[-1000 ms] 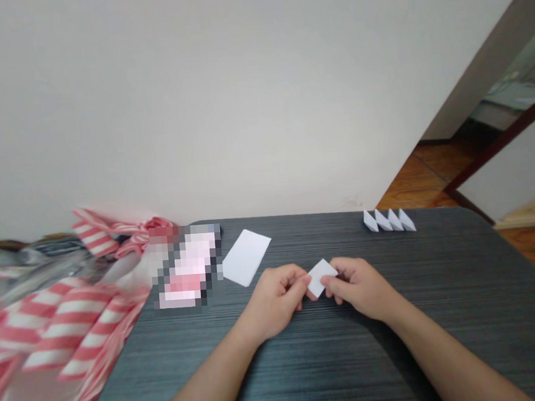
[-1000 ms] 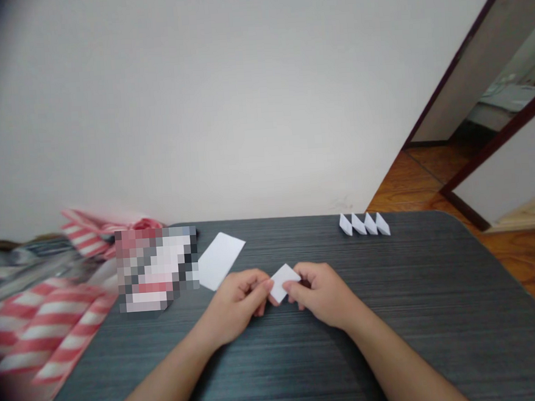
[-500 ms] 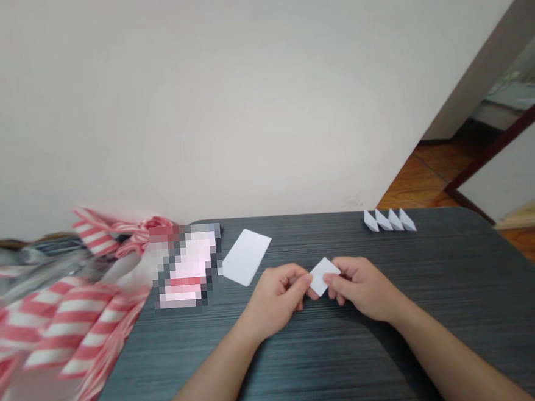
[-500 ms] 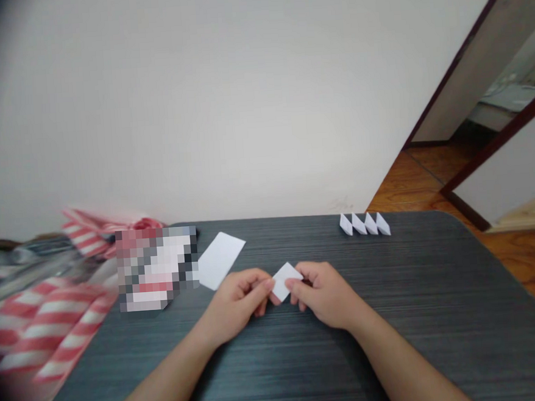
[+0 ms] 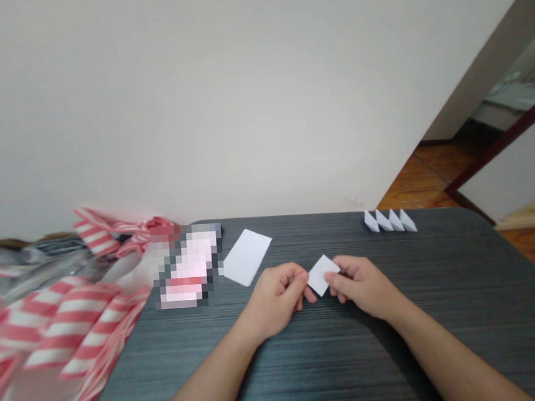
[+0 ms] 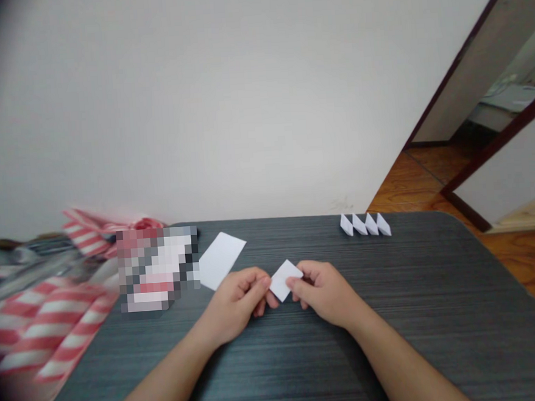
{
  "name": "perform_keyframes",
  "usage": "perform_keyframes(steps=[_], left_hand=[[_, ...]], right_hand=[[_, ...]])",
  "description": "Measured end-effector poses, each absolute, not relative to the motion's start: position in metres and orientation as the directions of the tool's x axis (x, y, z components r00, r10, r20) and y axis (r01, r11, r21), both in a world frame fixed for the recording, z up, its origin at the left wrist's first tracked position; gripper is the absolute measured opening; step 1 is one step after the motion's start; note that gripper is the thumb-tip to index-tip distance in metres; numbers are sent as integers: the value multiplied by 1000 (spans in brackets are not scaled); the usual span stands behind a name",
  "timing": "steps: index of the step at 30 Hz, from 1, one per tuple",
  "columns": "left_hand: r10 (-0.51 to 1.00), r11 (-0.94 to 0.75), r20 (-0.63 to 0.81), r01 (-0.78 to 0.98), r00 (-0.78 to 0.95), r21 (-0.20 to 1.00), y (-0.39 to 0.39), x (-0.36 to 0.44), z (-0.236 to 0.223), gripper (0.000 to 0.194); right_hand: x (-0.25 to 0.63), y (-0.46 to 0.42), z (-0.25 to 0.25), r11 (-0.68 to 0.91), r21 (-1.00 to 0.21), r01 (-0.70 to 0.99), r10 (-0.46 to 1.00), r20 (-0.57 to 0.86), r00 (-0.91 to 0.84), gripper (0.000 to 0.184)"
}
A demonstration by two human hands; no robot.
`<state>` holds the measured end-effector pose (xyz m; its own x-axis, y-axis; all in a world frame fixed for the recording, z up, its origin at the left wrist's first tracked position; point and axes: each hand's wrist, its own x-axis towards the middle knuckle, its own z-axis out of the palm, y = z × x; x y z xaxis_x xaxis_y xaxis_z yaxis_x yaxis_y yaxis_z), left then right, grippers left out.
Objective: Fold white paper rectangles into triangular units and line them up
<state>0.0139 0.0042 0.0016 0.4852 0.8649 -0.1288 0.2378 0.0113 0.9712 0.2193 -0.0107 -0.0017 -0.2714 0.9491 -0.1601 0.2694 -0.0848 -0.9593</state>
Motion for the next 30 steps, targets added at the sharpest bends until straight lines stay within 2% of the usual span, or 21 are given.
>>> perform_keyframes(steps=[11,22,30], left_hand=[[847,-25,-99,226,522,974,5,16,3,34],[835,-156,-52,326,548,932,4,14,8,33],[850,-95,-87,312,520,945,4,16,7,34]], right_hand=[[218,-14,3,-38,-950,308,949,-131,-288,22],[212,-15,2,-35,-952,305,934,-140,-329,16],[215,-15,6,-8,-947,321,949,-108,-295,21]])
